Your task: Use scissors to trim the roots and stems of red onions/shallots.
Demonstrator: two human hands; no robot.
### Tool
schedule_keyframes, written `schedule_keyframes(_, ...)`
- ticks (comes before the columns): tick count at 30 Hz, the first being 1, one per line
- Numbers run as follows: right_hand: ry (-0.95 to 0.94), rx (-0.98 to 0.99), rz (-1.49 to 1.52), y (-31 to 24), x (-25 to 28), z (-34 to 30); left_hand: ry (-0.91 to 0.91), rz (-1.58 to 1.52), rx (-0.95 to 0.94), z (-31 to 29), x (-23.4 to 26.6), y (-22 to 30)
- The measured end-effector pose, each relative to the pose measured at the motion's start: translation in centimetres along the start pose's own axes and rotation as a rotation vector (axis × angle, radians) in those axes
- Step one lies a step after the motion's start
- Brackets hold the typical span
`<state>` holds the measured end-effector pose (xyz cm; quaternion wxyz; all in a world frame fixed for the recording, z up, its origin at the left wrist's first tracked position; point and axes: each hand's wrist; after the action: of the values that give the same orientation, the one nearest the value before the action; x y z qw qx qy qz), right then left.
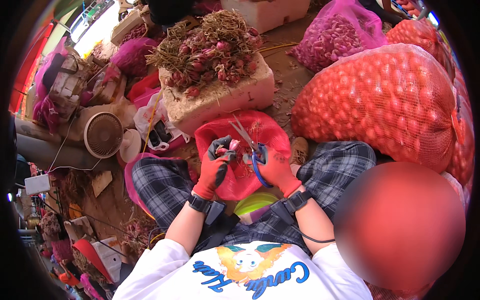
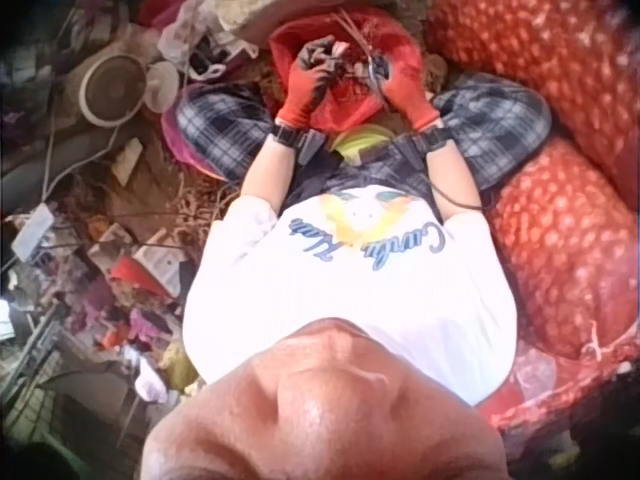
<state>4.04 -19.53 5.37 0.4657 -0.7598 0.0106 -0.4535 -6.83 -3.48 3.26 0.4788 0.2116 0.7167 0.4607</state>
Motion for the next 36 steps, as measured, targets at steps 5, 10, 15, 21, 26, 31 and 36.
schedule_keyframes(5, -0.091, 0.014, -0.152, 1.0, -1.8, -0.7, 0.042, -0.076, -0.069, 0.3, 0.8, 0.2)
schedule_keyframes(10, -0.195, -0.084, -0.021, 1.6, -1.4, -0.3, 0.067, -0.087, -0.069, 0.4, 0.5, 0.6)
schedule_keyframes(15, 0.148, 0.094, -0.352, 1.1, -1.2, -0.4, 0.131, 0.21, -0.18, 0.5, 1.1, 0.4)
schedule_keyframes(21, 0.257, 0.171, -0.673, 1.2, -1.5, -0.9, 0.204, 0.17, -0.244, 0.8, 0.9, 0.1)
schedule_keyframes(26, 0.142, 0.12, -0.741, 2.2, -1.6, -0.2, 0.229, 0.068, -0.209, 0.4, 1.4, 1.0)
schedule_keyframes(31, 0.198, 0.041, -0.409, 2.4, -0.2, 0.3, 0.309, 0.046, -0.442, -1.5, 1.7, 10.5)
schedule_keyframes(36, 0.141, 0.041, -0.327, 0.4, -0.1, 0.5, 0.518, 0.504, -0.305, -7.6, 17.7, 16.9)
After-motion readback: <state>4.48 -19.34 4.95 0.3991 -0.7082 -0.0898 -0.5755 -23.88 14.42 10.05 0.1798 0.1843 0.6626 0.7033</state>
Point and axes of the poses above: each hand's wrist, its own z-axis towards the middle knuckle, its own x-axis out of the back of the hand, y = z × x, and after that the axes turned 14 degrees about -z, right-handed
